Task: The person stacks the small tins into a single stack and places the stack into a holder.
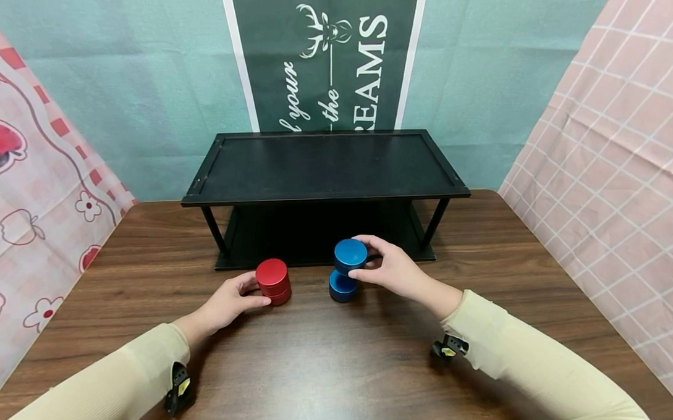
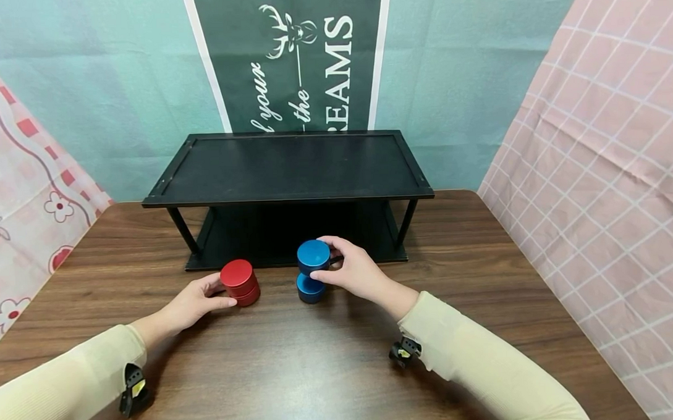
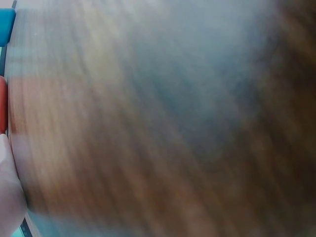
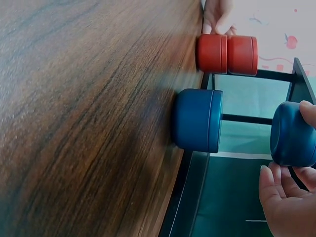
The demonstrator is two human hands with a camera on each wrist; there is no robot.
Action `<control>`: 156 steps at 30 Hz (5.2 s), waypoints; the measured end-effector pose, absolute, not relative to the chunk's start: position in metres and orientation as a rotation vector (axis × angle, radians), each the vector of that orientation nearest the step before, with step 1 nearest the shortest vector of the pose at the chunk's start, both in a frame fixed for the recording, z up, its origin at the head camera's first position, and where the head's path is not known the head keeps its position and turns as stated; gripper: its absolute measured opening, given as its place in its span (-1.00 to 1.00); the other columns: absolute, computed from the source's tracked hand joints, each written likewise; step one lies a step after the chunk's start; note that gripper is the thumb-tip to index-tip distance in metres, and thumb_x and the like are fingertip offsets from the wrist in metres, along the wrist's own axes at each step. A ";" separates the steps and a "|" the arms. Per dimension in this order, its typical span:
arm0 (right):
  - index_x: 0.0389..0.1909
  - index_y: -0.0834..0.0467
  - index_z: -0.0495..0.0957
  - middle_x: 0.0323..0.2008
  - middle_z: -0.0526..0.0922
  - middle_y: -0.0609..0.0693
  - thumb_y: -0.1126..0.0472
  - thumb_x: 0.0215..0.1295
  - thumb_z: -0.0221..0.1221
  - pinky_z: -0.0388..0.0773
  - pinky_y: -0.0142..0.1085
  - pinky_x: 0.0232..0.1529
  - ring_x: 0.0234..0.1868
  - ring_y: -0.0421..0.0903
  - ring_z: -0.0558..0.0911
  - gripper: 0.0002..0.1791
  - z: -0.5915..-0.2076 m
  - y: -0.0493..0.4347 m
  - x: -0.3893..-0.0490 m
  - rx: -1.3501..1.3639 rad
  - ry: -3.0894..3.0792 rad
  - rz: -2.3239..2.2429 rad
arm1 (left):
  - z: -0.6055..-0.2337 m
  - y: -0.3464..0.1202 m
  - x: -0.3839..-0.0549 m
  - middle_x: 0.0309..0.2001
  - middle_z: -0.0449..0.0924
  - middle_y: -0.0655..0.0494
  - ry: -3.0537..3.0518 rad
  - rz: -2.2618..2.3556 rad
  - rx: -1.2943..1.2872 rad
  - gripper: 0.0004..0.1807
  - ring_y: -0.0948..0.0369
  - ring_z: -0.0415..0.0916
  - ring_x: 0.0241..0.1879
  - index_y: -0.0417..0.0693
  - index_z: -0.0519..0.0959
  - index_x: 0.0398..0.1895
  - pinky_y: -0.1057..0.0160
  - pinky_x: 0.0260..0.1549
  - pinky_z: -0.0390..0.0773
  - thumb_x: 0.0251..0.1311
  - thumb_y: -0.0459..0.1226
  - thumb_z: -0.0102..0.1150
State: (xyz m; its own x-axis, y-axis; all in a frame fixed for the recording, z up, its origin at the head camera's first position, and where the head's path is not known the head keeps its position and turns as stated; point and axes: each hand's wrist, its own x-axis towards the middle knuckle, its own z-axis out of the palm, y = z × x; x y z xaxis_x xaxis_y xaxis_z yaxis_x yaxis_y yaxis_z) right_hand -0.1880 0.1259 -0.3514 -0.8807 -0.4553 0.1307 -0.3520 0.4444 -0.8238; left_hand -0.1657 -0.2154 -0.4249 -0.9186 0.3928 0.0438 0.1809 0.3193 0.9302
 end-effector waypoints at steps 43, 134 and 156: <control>0.17 0.14 0.38 -0.01 0.53 0.04 0.22 0.07 0.35 0.55 -0.21 -0.10 -0.10 -0.07 0.54 -0.39 -0.356 0.103 -0.191 -0.888 2.545 -1.431 | -0.423 -0.214 -0.163 0.10 0.48 -0.15 2.383 1.649 0.493 -0.44 -0.08 0.33 0.15 -0.29 0.38 0.18 -0.09 0.15 0.26 0.11 -0.30 0.27; 0.31 0.14 0.25 0.08 0.44 0.05 0.08 0.11 0.32 0.49 -0.47 -0.13 -0.02 -0.14 0.49 -0.25 -0.361 0.004 -0.202 -1.024 2.513 -1.245 | -0.424 -0.215 -0.167 0.11 0.48 -0.14 2.381 1.655 0.557 -0.46 -0.07 0.36 0.13 -0.30 0.37 0.20 -0.15 0.16 0.22 0.14 -0.31 0.24; 0.35 0.19 0.16 0.17 0.43 0.05 0.07 0.10 0.34 0.46 -0.11 0.04 0.12 -0.05 0.44 -0.16 -0.365 0.034 -0.197 -0.977 2.536 -1.234 | -0.424 -0.215 -0.166 0.13 0.47 -0.11 2.409 1.605 0.522 -0.42 -0.07 0.34 0.15 -0.22 0.37 0.22 -0.17 0.16 0.20 0.13 -0.24 0.27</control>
